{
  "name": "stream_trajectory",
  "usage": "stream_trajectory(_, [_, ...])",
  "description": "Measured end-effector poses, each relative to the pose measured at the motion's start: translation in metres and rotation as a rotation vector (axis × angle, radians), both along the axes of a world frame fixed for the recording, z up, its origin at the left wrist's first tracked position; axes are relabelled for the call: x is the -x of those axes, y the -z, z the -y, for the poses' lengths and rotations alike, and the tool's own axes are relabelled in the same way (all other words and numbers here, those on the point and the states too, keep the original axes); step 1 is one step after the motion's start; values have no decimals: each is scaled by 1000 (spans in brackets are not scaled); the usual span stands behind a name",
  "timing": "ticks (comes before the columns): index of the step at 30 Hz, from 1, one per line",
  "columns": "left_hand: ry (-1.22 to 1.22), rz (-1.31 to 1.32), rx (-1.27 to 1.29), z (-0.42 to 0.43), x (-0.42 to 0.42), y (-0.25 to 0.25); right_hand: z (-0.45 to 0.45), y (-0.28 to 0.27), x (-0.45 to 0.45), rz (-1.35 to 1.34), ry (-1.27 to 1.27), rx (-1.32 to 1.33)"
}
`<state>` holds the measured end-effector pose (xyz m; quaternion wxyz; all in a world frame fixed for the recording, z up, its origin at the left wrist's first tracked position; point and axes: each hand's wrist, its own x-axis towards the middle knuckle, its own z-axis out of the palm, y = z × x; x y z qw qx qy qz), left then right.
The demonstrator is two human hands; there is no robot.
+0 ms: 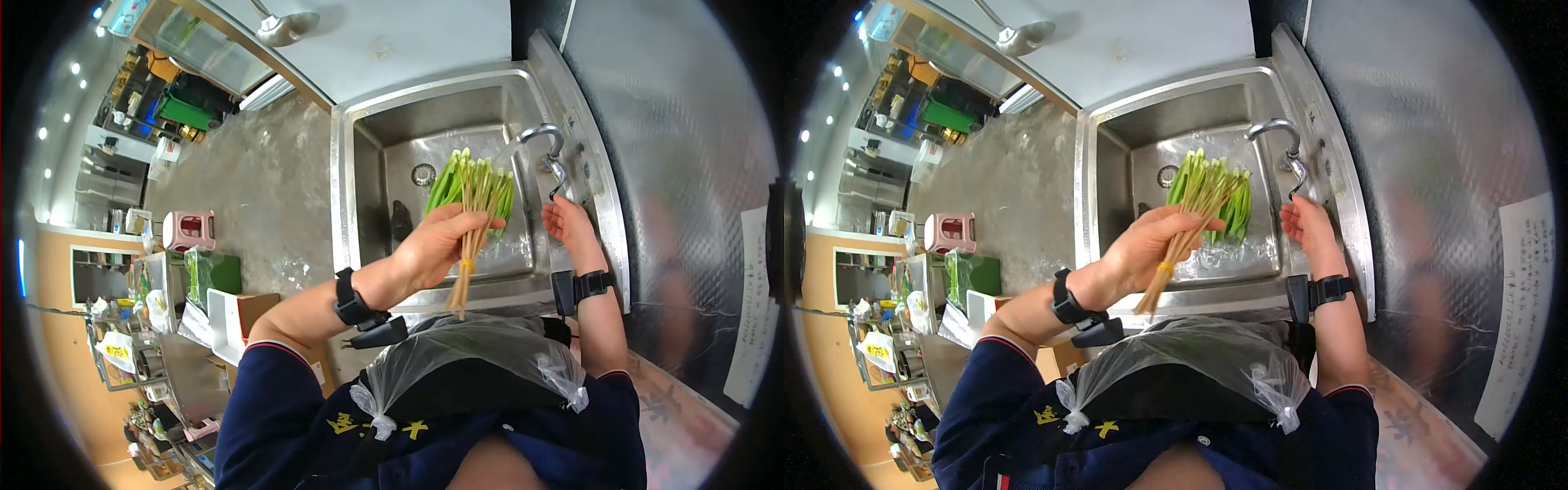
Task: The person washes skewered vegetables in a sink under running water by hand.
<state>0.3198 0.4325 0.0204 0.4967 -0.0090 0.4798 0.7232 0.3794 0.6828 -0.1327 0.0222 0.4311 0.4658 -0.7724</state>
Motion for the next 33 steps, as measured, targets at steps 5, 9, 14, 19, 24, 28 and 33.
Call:
stream_trajectory(5, [22, -21, -27, -12, -11, 22, -16, 1, 7, -41, -31, 13])
stream_trajectory(9, [30, 26, -18, -23, -18, 12, -17, -1, 13, -24, -77, 16])
stream_trajectory(14, [69, 26, -51, -32, -25, 19, -19, -2, 11, -17, -97, 50])
stream_trajectory(19, [55, 17, -80, -35, -30, 20, -17, -4, 8, -35, -68, 63])
stream_trajectory(24, [8, 17, -70, -35, -31, 14, -3, -5, -6, -44, -53, -91])
stream_trajectory(28, [-22, 31, -109, -37, -33, 15, 64, -58, -19, -250, -345, -1091])
stream_trajectory(33, [-8, -173, 27, -44, -34, 0, 74, -110, -2, -647, -564, -1195])
